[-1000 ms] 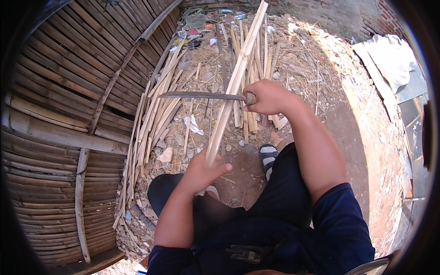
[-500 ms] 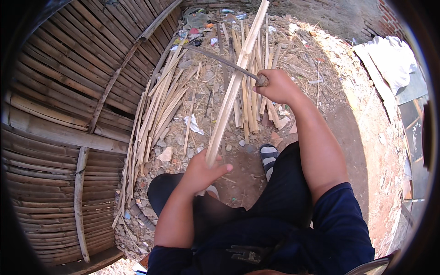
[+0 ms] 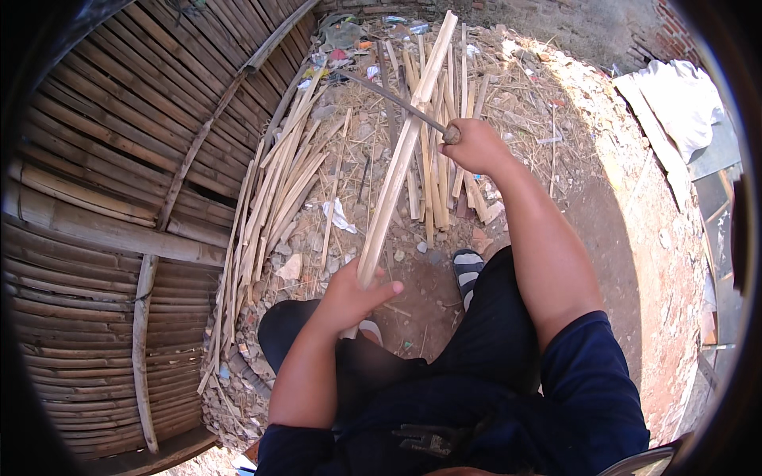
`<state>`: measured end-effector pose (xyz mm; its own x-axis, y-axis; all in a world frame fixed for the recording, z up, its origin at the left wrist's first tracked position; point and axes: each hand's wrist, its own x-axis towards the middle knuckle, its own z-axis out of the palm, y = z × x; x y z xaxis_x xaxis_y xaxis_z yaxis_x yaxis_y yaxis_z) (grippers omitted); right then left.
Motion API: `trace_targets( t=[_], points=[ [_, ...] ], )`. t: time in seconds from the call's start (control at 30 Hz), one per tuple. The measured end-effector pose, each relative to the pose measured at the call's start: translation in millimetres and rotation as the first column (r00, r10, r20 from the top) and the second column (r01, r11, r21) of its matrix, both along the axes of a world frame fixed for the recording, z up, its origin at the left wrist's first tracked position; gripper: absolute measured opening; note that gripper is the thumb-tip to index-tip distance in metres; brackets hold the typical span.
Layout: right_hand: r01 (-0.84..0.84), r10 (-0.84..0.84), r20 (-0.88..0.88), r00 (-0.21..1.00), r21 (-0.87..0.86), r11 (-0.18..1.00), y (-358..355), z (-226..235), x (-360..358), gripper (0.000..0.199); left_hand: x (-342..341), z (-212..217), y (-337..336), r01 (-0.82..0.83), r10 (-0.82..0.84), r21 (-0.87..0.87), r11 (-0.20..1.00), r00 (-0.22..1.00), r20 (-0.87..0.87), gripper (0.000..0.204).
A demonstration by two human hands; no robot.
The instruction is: The person uses a machete-style knife to shave thin strips of wood from a larger wooden pole while sitting on the ground.
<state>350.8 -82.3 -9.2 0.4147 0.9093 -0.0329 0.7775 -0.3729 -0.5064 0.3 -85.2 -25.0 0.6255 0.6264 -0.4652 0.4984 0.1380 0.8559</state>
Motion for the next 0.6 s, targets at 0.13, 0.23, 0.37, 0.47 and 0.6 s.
trace_targets(
  t=[0.13,0.23,0.37,0.47,0.6],
  points=[
    [-0.018,0.018,-0.023,1.0,-0.002,1.0,-10,6,1,0.063,0,-2,0,0.037,-0.035,0.065,0.997,0.999,-0.037,0.057],
    [-0.246,0.246,-0.014,0.969,-0.065,0.967,-17,17,-17,0.054,2,-7,-2,0.013,-0.015,0.035,0.999,0.999,0.052,0.057],
    [-0.466,0.452,-0.113,0.885,-0.211,0.86,-23,36,-45,0.046,0,-13,-1,0.013,-0.014,0.038,0.999,0.999,0.031,0.057],
    [-0.452,0.444,-0.086,0.892,-0.16,0.878,-16,19,-32,0.045,-1,-13,-1,0.024,-0.024,0.055,0.998,1.0,0.007,0.058],
    [-0.115,0.105,0.078,0.991,0.131,0.985,-6,-13,-5,0.04,2,-4,0,0.029,-0.029,0.031,0.999,1.0,0.001,0.06]
  ],
)
